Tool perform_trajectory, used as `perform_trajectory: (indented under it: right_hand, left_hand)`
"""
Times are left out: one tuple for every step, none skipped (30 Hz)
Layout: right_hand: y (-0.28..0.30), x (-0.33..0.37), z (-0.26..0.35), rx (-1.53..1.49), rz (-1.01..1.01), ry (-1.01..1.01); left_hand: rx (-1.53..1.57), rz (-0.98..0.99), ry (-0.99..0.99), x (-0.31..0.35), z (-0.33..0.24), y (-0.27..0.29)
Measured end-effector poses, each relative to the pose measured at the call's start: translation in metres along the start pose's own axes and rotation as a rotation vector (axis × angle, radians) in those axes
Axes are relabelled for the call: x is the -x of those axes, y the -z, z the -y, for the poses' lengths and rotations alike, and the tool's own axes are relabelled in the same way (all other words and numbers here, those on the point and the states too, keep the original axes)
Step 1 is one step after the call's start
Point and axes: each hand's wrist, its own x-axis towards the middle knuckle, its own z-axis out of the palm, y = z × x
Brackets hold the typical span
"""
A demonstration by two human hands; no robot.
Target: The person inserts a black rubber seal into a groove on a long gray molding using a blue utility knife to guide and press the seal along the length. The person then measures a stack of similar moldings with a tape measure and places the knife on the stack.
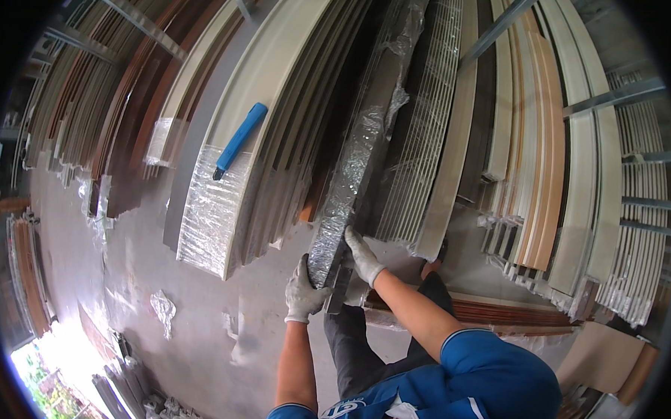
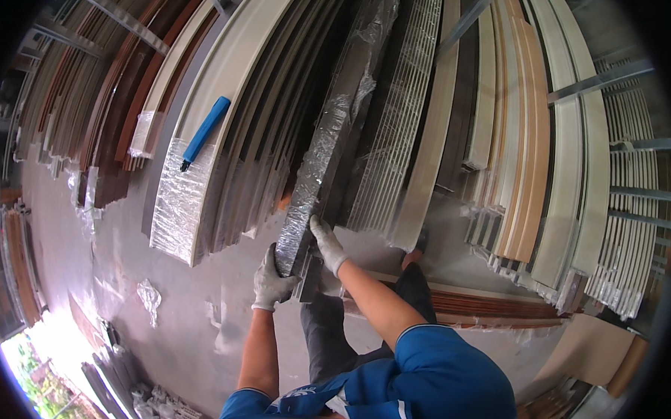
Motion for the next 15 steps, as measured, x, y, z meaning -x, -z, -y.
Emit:
perform_trajectory:
  right_hand:
    - [0.002, 0.003, 0.001, -0.019, 0.046, 0.029]
    - [0.004, 0.006, 0.003, -0.042, 0.083, 0.033]
    - [0.006, 0.009, 0.006, -0.071, 0.106, 0.03]
    - [0.007, 0.012, 0.008, -0.088, 0.118, 0.031]
    - [0.008, 0.015, 0.01, -0.094, 0.132, 0.013]
    - [0.008, 0.017, 0.013, -0.105, 0.136, 0.0]
    - [0.009, 0.018, 0.014, -0.12, 0.127, -0.014]
    - [0.009, 0.018, 0.015, -0.106, 0.137, 0.022]
    - [0.009, 0.018, 0.015, -0.098, 0.134, 0.051]
    - [0.01, 0.016, 0.015, -0.08, 0.128, 0.06]
    - [0.012, 0.015, 0.014, -0.105, 0.141, 0.05]
    - [0.015, 0.013, 0.014, -0.121, 0.152, 0.021]
    - [0.018, 0.011, 0.014, -0.145, 0.13, -0.04]
    - [0.021, 0.009, 0.014, -0.115, 0.159, 0.019]
    - [0.024, 0.007, 0.014, -0.091, 0.15, 0.048]
  left_hand:
    - [-0.002, -0.009, 0.0, 0.002, -0.003, -0.001]
    - [-0.006, -0.012, -0.003, 0.004, -0.006, -0.001]
    - [-0.004, -0.025, -0.016, 0.006, -0.009, -0.001]
    - [-0.01, -0.043, -0.033, 0.007, -0.012, -0.001]
    - [-0.024, -0.023, -0.011, 0.009, -0.015, -0.001]
    - [-0.034, -0.017, 0.0, 0.009, -0.017, -0.001]
    - [-0.044, -0.02, 0.001, 0.01, -0.018, 0.0]
    - [-0.039, -0.015, 0.003, 0.009, -0.019, 0.0]
    - [-0.034, -0.015, -0.001, 0.009, -0.02, 0.0]
    - [-0.033, -0.002, 0.009, 0.009, -0.02, 0.0]
    - [-0.029, -0.006, 0.0, 0.009, -0.02, 0.0]
    - [-0.029, 0.003, 0.004, 0.009, -0.02, 0.0]
    - [-0.028, 0.004, 0.015, 0.009, -0.02, 0.0]
    - [-0.034, -0.007, 0.006, 0.01, -0.02, -0.002]
    - [-0.036, -0.021, 0.002, 0.012, -0.021, -0.003]
